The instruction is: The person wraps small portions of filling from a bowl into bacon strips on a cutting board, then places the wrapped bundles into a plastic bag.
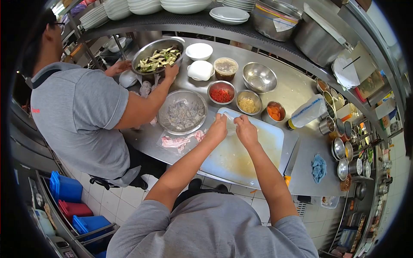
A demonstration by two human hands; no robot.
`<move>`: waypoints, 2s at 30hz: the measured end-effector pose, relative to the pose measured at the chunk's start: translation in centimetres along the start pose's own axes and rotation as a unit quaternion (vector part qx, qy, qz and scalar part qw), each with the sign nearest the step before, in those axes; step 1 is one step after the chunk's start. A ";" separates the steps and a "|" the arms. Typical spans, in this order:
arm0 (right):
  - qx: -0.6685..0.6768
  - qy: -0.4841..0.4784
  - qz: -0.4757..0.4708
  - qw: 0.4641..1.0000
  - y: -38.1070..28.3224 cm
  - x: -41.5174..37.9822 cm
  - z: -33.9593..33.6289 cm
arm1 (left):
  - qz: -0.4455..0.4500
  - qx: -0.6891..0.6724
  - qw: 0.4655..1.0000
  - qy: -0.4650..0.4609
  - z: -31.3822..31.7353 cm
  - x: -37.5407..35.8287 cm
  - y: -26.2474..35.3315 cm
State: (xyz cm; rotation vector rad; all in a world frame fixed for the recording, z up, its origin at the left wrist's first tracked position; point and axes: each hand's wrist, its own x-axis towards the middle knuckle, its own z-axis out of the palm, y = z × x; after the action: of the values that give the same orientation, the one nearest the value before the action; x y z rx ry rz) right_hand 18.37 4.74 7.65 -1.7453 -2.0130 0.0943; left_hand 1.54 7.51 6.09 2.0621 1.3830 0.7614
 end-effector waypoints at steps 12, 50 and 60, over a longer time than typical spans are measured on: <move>0.612 0.015 0.341 0.714 1.8 5.1 0.0 | -0.031 -0.007 0.998 0.050 1.3 2.7 -2.8; 0.225 -0.078 0.051 0.970 -7.0 -0.8 4.1 | -0.042 -0.216 0.975 -0.024 -7.5 -13.3 -11.5; 0.155 -0.127 -0.165 0.966 -17.7 -2.2 13.0 | -0.087 0.087 0.990 0.068 -12.7 -16.2 -17.2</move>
State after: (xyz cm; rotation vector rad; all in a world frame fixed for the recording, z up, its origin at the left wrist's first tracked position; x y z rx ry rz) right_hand -2.80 2.59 1.71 -1.2407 -2.2962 0.5175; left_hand -23.45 -0.44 0.33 2.0142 1.7357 0.7412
